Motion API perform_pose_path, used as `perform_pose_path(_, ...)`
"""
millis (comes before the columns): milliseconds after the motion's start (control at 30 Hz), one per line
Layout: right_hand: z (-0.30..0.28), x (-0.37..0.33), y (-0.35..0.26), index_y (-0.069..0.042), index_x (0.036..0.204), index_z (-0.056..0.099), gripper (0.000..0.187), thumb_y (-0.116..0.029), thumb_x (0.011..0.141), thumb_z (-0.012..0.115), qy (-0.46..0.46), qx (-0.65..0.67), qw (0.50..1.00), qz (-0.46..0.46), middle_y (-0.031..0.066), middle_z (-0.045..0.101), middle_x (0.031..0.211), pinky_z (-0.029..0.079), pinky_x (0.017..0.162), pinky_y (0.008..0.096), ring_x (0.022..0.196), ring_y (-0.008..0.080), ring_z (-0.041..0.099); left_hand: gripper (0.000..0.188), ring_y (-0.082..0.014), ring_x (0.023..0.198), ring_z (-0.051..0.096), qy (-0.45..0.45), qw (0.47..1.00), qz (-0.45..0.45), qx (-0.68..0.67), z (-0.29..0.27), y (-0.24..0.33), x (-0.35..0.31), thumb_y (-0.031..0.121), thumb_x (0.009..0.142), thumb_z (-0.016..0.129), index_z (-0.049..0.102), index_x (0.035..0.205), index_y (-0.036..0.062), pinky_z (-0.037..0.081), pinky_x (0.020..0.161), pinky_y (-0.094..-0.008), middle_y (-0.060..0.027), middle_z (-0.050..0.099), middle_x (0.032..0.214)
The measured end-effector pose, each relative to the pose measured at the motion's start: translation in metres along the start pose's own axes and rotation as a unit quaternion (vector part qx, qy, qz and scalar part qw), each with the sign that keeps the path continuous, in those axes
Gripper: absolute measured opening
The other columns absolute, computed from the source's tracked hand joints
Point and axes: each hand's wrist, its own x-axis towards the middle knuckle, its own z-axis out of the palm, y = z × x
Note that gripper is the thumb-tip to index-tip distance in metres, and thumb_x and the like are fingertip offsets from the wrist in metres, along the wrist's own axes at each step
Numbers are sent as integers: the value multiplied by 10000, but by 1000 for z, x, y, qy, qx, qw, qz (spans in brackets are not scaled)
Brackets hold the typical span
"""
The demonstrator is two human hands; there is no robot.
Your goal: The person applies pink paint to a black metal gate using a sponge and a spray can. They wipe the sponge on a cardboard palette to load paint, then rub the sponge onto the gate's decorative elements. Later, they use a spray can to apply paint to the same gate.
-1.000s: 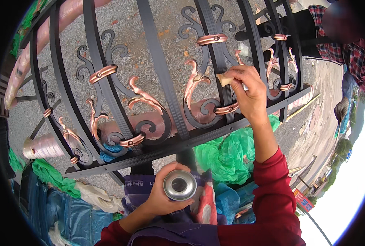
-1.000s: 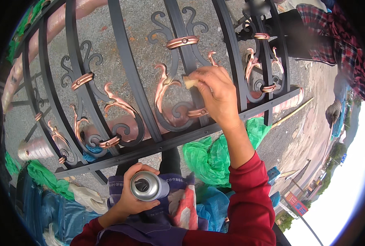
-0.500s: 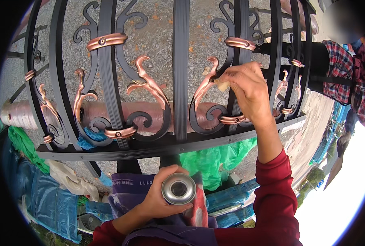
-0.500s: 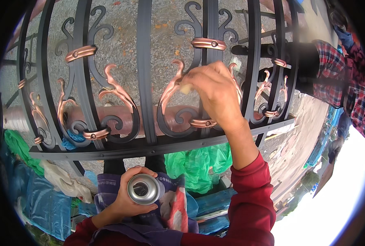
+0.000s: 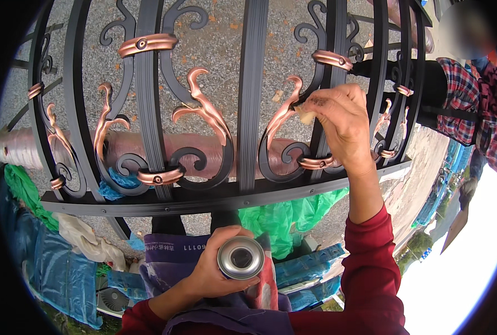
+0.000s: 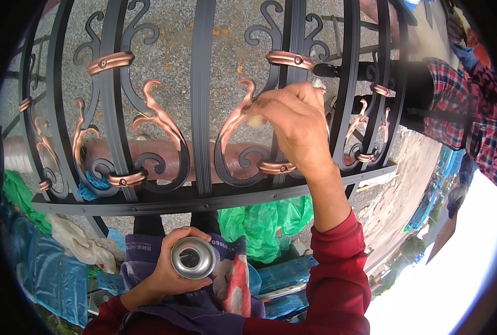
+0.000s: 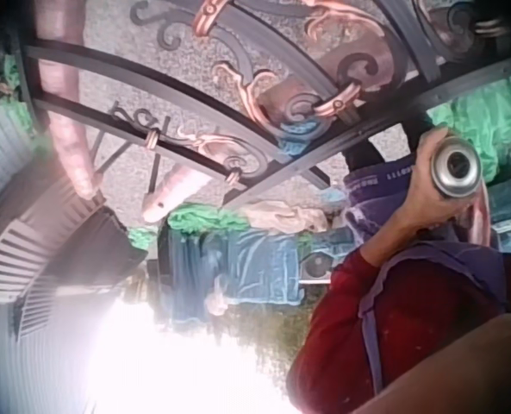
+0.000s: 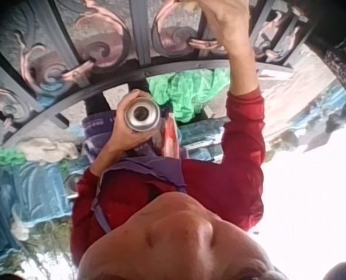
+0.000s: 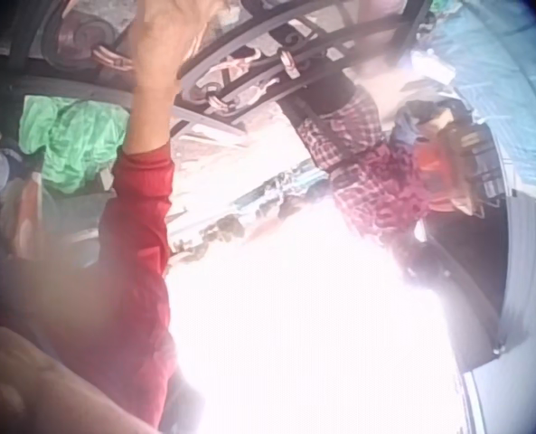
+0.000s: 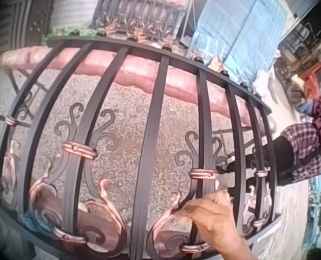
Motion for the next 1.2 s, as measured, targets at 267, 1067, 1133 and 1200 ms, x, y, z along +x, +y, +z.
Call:
perform_pose_path(267, -4, -3, 8, -154, 839, 704, 224, -14, 669, 664, 35, -19, 999, 14, -52, 674, 900, 376, 773, 317, 832, 186, 555, 911, -265, 1169, 514, 11, 1000, 1, -2, -2, 0, -3, 104, 642, 880, 345, 1377, 66, 419, 971, -391, -150, 504, 1256)
perform_pose_path(1067, -1, 0, 2, -146, 848, 712, 222, -20, 669, 671, 8, -52, 998, -18, -43, 677, 901, 372, 766, 325, 828, 181, 563, 864, -287, 1177, 508, 15, 1000, -17, -3, 2, -4, -5, 133, 624, 894, 402, 1332, 80, 415, 981, -411, -151, 516, 1243)
perform_pose_path(1133, -2, -1, 10, -143, 848, 713, 217, -19, 675, 673, 43, -59, 997, -3, -42, 678, 898, 373, 767, 325, 830, 181, 560, 872, -289, 1176, 509, 16, 1000, -7, -9, 2, -5, -5, 132, 625, 894, 396, 1338, 82, 415, 980, -412, -154, 515, 1245)
perform_pose_path(1200, -3, -1, 9, -141, 849, 712, 208, -17, 687, 672, 55, -51, 997, 0, -41, 676, 896, 373, 768, 325, 828, 181, 554, 880, -292, 1176, 509, 17, 1000, 2, -8, 2, -6, -5, 131, 625, 894, 389, 1344, 84, 415, 980, -413, -156, 514, 1248)
